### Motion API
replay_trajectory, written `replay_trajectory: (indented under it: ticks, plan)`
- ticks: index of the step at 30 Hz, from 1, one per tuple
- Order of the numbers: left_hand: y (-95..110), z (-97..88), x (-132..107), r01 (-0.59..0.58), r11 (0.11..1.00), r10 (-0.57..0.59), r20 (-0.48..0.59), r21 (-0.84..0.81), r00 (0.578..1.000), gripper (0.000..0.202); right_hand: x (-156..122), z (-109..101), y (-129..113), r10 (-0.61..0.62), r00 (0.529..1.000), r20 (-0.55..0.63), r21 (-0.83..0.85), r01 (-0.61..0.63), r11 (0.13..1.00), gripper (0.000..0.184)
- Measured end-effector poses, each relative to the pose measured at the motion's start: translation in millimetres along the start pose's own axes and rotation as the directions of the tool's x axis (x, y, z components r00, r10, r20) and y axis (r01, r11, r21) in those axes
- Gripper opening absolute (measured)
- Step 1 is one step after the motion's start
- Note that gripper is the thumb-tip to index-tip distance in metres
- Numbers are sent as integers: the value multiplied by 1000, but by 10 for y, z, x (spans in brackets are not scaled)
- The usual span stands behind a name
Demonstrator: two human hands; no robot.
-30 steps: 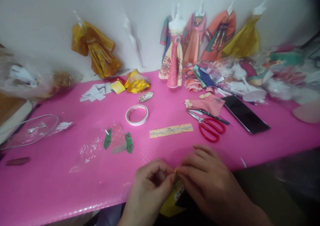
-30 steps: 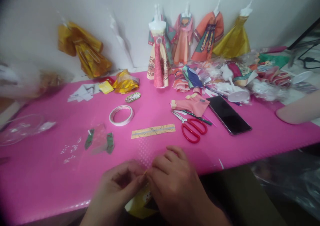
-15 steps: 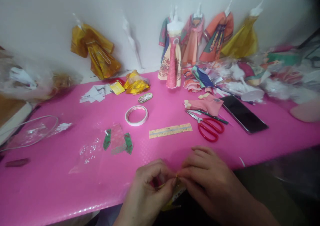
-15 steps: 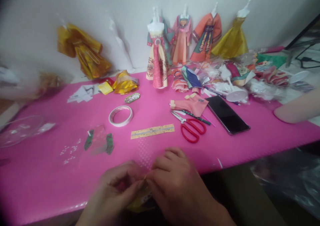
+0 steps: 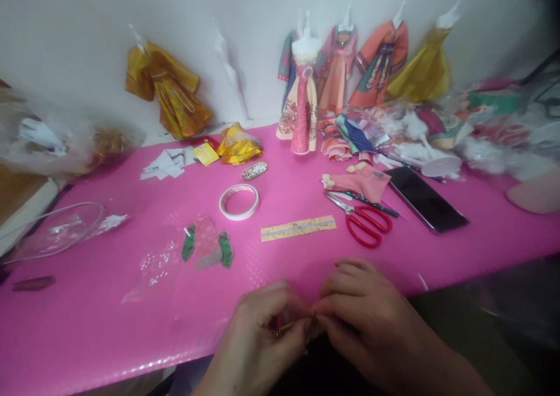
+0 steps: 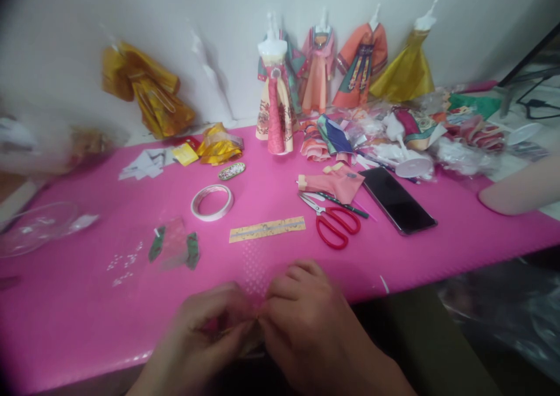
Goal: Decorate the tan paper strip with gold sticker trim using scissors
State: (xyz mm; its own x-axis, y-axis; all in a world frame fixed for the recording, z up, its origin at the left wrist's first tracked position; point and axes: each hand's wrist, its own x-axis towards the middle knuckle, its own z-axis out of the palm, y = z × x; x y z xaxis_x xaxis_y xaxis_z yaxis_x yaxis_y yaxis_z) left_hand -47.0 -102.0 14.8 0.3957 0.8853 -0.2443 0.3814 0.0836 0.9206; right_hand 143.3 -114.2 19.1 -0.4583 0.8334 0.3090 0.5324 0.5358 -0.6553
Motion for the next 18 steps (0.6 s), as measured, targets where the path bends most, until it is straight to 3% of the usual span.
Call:
replay_trajectory:
  ticks: [11,18]
  plan:
    - [27,-14,29,81,996,-80,26,-25,996,18,19,10,-3,14,999,-35,27,-13,1000,23]
    - [-41,-57,51,53,997,-50,54,-60,997,15,-17,-12,19,75,997,-19,69,-74,995,18]
